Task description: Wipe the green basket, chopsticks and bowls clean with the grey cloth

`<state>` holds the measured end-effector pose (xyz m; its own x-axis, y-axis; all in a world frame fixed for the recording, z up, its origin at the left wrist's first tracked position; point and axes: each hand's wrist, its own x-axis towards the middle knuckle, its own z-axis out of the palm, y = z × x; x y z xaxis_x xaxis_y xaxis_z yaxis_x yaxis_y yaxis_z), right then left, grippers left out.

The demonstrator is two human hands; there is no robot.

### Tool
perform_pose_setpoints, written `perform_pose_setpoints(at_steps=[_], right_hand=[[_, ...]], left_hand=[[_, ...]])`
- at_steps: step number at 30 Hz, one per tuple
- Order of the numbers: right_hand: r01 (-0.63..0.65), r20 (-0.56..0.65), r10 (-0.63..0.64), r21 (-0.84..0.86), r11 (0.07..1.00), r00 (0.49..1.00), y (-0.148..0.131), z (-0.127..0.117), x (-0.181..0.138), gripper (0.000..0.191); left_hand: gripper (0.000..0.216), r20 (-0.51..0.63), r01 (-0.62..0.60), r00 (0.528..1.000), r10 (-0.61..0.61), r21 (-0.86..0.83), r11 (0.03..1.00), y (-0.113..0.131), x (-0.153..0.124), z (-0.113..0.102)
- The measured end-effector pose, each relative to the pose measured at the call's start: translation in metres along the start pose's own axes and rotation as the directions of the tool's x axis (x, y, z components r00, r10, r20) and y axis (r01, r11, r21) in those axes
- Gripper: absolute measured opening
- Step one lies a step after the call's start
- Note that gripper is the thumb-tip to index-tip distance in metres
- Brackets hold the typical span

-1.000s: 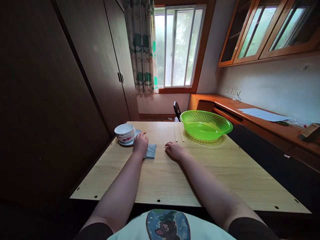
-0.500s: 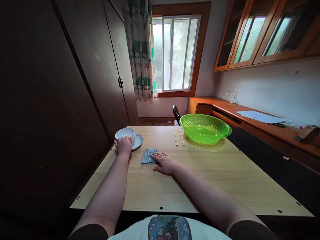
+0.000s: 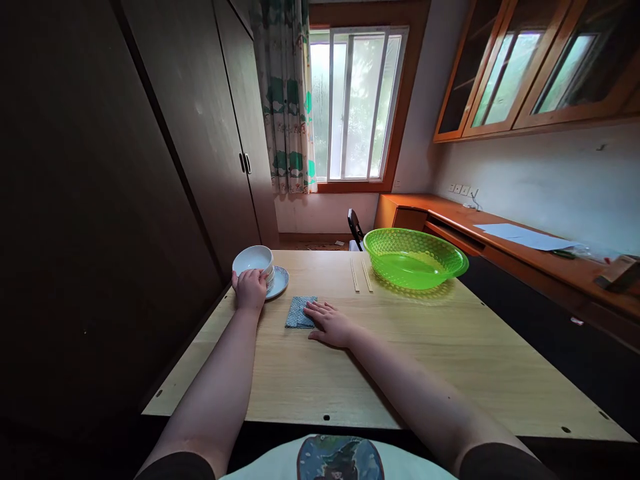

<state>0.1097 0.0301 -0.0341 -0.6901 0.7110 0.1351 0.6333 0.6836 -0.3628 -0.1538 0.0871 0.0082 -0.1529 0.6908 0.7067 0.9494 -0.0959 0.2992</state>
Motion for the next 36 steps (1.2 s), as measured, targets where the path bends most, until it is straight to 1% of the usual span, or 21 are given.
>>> perform_pose_setpoints(at_steps=[2,4,8,11,14,16,18,21,23,25,27,28,30,31,32,34,36], right_hand=[[-0.020,0.014,0.020,-0.003,1.000,1.000,-0.004,0.003,0.004,0.077],[-0.051,-0.005,0.050,-0.033,0.998,0.999,-0.008,0.006,0.009,0.074],[-0.091,-0.083,0.078,-0.169,0.981,0.994,-0.014,0.009,0.018,0.052],[-0.072,-0.086,0.049,-0.288,0.955,0.995,-0.015,0.007,0.022,0.035],[-0.044,-0.071,0.020,-0.355,0.934,0.997,-0.011,0.002,0.022,0.027],[-0.056,-0.081,0.029,-0.352,0.934,0.996,-0.006,-0.002,0.020,0.023],[-0.100,-0.105,0.071,-0.304,0.947,0.992,0.001,-0.006,0.015,0.020],[-0.223,-0.158,0.201,-0.137,0.965,0.967,0.013,-0.011,0.006,0.020],[-0.299,-0.216,0.293,0.007,0.954,0.931,0.022,-0.012,0.001,0.021],[-0.307,-0.281,0.350,0.187,0.933,0.894,0.030,-0.011,-0.001,0.020],[-0.238,-0.329,0.379,0.397,0.886,0.865,0.034,-0.010,-0.001,0.017],[-0.186,-0.349,0.396,0.505,0.843,0.849,0.035,-0.009,0.000,0.016],[-0.080,-0.382,0.452,0.686,0.723,0.806,0.035,-0.009,0.003,0.016],[-0.037,-0.397,0.495,0.751,0.659,0.773,0.035,-0.009,0.005,0.019],[-0.003,-0.408,0.549,0.800,0.599,0.730,0.035,-0.009,0.006,0.024],[0.040,-0.407,0.667,0.869,0.493,0.624,0.037,-0.011,0.008,0.033],[0.081,-0.380,0.775,0.915,0.395,0.505,0.041,-0.014,0.007,0.038]], left_hand=[[0.018,-0.043,-0.073,0.997,0.071,-0.040,0.997,0.005,0.000,-0.002],[0.018,-0.063,-0.162,0.985,0.158,-0.073,0.984,0.011,-0.001,-0.003],[0.019,-0.011,-0.309,0.951,0.310,-0.122,0.943,0.021,-0.008,-0.002],[0.019,0.005,-0.361,0.931,0.366,-0.146,0.921,0.027,-0.015,0.002],[0.016,0.012,-0.400,0.913,0.407,-0.158,0.903,0.031,-0.019,0.007],[0.015,0.028,-0.415,0.905,0.425,-0.171,0.894,0.033,-0.021,0.009],[0.016,0.056,-0.419,0.899,0.435,-0.184,0.889,0.035,-0.022,0.009],[0.016,0.102,-0.401,0.900,0.423,-0.184,0.898,0.038,-0.025,0.007],[0.016,0.120,-0.390,0.902,0.415,-0.188,0.902,0.041,-0.027,0.006],[0.015,0.129,-0.392,0.898,0.420,-0.197,0.899,0.042,-0.029,0.006],[0.013,0.137,-0.396,0.894,0.426,-0.200,0.896,0.043,-0.030,0.008],[0.013,0.140,-0.398,0.893,0.428,-0.200,0.895,0.043,-0.031,0.009],[0.013,0.150,-0.409,0.885,0.441,-0.202,0.890,0.042,-0.031,0.011],[0.013,0.153,-0.417,0.880,0.450,-0.206,0.885,0.042,-0.031,0.012],[0.014,0.155,-0.426,0.874,0.461,-0.213,0.879,0.042,-0.032,0.013],[0.015,0.156,-0.446,0.860,0.486,-0.234,0.864,0.042,-0.032,0.014],[0.014,0.155,-0.470,0.842,0.516,-0.259,0.844,0.045,-0.034,0.016]])
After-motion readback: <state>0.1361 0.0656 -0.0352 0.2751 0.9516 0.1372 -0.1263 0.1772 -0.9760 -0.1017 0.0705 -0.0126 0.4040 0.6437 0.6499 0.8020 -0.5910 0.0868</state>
